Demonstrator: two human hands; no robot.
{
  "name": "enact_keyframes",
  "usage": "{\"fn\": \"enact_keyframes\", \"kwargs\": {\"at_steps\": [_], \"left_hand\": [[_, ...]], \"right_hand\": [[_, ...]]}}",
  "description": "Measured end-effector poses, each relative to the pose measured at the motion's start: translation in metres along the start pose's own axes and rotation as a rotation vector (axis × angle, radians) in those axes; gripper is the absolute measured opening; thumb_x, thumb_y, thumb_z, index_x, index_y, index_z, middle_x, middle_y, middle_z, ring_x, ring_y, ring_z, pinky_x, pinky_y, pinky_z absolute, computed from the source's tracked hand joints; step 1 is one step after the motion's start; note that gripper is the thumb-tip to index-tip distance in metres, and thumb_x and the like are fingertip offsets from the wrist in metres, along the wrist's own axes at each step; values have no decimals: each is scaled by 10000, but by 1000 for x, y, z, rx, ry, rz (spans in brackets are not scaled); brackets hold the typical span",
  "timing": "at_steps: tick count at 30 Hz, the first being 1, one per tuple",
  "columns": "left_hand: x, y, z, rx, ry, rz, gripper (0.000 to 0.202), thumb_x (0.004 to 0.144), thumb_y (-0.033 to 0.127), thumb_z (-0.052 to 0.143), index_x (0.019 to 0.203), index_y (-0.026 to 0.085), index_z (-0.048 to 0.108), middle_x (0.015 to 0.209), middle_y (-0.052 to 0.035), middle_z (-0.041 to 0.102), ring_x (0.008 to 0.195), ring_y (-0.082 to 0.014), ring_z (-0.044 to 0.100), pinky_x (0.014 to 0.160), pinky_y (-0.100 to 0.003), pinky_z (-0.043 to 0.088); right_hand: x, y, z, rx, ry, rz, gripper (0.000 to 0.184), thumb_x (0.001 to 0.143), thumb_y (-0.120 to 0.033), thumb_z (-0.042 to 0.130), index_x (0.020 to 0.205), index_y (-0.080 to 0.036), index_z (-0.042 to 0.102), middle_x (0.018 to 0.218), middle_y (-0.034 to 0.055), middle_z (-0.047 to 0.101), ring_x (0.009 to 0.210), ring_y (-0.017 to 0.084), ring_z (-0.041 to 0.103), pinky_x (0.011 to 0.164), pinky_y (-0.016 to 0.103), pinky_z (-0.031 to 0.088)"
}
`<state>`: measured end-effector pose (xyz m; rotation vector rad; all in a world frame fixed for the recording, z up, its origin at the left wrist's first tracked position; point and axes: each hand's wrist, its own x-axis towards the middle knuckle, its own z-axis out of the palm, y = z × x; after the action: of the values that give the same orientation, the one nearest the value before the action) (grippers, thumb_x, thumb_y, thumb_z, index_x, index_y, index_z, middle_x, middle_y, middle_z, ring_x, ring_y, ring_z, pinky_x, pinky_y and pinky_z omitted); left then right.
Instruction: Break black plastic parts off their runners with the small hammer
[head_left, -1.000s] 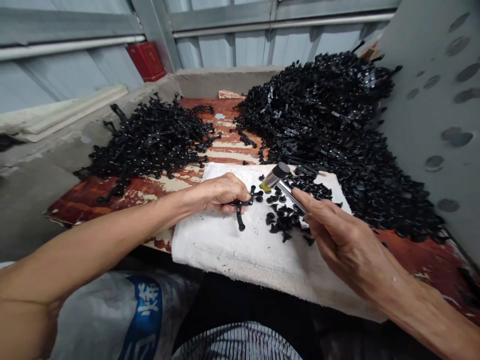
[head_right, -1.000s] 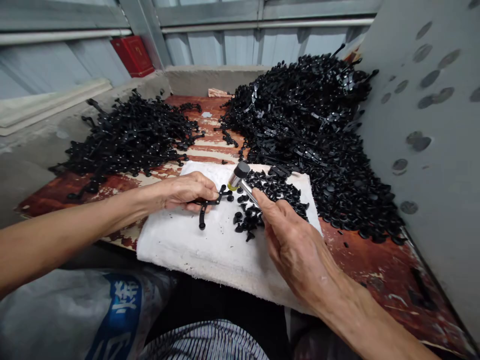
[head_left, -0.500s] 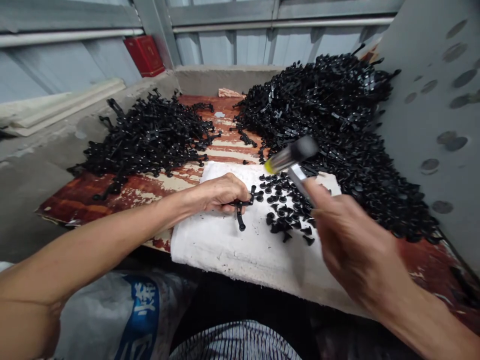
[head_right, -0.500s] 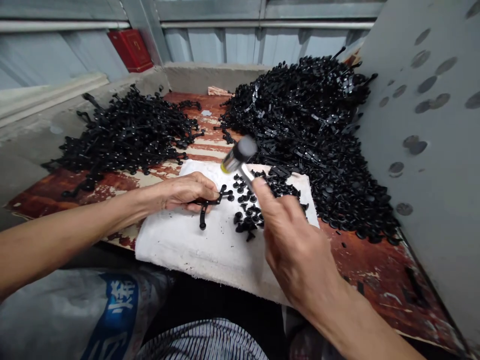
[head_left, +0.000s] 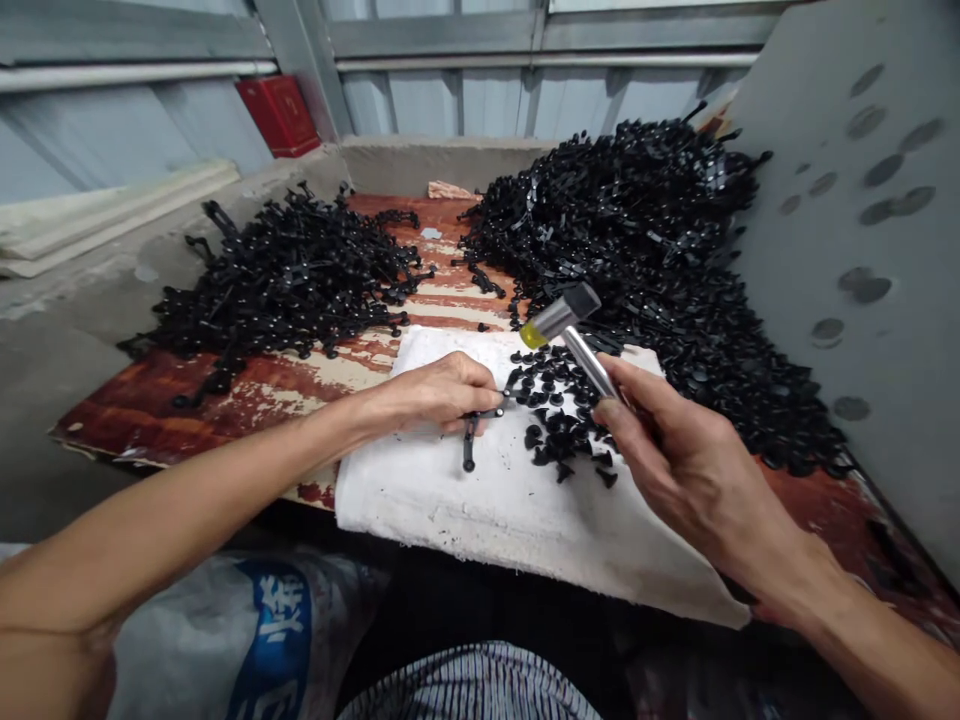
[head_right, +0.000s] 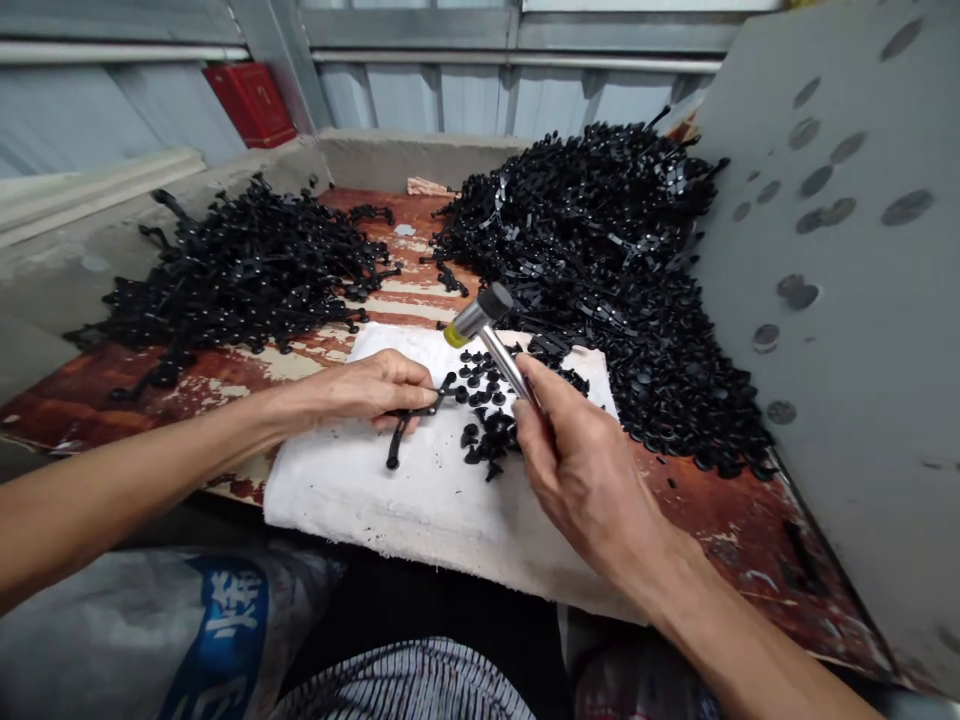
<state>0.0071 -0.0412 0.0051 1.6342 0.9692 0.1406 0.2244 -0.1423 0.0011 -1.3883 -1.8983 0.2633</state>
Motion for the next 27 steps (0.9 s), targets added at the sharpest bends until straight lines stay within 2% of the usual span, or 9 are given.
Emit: {"fn": "enact_keyframes", "kwargs": {"at_steps": [4, 7, 10, 12, 13, 16, 18, 22, 27], "left_hand": [[-11, 20, 10, 239, -157, 191, 224, 841, 201, 524, 630, 146, 573, 552, 28, 571, 434, -52, 401, 427, -190, 288], [-18, 22, 15, 357, -156, 252, 214, 836, 192, 518, 636, 145, 576, 557, 33, 547, 483, -65, 419, 456, -197, 295], [-26, 13, 17, 221, 121, 246, 141, 818, 288, 629, 817, 148, 614, 655, 30, 578, 561, -77, 475, 507, -192, 351], [-31, 7, 19, -15, 351, 226, 319, 781, 360, 706, 1003, 161, 594, 793, 8, 622, 633, -89, 533, 546, -196, 409], [-32, 5, 21, -158, 401, 192, 389, 767, 375, 728, 1055, 165, 573, 858, -9, 636, 664, -99, 566, 559, -207, 441], [-32, 5, 30, -536, 242, 43, 342, 764, 331, 739, 998, 134, 588, 898, -50, 654, 675, -129, 633, 536, -246, 507], [-27, 9, 35, -633, 145, -8, 221, 767, 255, 735, 881, 114, 607, 830, -53, 665, 599, -121, 633, 476, -235, 501], [-13, 13, 31, -584, 222, -46, 106, 825, 131, 671, 757, 98, 597, 655, -43, 670, 383, -47, 498, 331, -160, 341], [3, 12, 15, -578, 275, -166, 188, 856, 62, 618, 679, 93, 561, 606, -52, 671, 303, 0, 383, 290, -142, 183]], "right_hand": [[19, -9, 6, 352, -243, 315, 213, 826, -383, 611, 864, -174, 624, 560, -45, 494, 424, 103, 419, 393, 235, 365], [20, -13, 15, 610, -359, 491, 264, 764, -441, 648, 762, -194, 555, 457, -94, 395, 334, 70, 305, 303, 204, 266], [16, -17, 21, 778, -257, 596, 290, 733, -448, 680, 722, -206, 520, 430, -98, 394, 322, 63, 297, 275, 182, 258], [15, -20, 23, 855, -140, 644, 306, 713, -444, 713, 725, -208, 519, 435, -100, 397, 326, 62, 310, 269, 174, 267], [15, -22, 23, 877, -89, 659, 310, 706, -436, 725, 728, -208, 517, 442, -103, 397, 330, 61, 317, 269, 170, 272], [16, -27, 27, 893, -33, 670, 309, 707, -420, 733, 732, -206, 511, 458, -102, 405, 344, 57, 333, 281, 166, 305], [15, -29, 28, 889, -51, 665, 308, 712, -425, 731, 749, -200, 524, 472, -92, 428, 356, 61, 341, 283, 170, 319], [5, -25, 24, 831, -44, 636, 305, 757, -448, 719, 825, -187, 576, 496, -77, 459, 377, 70, 370, 296, 167, 326], [-19, -10, 8, 865, 224, 701, 368, 682, -456, 800, 833, -208, 574, 769, -17, 598, 443, 66, 425, 285, 170, 350]]}}
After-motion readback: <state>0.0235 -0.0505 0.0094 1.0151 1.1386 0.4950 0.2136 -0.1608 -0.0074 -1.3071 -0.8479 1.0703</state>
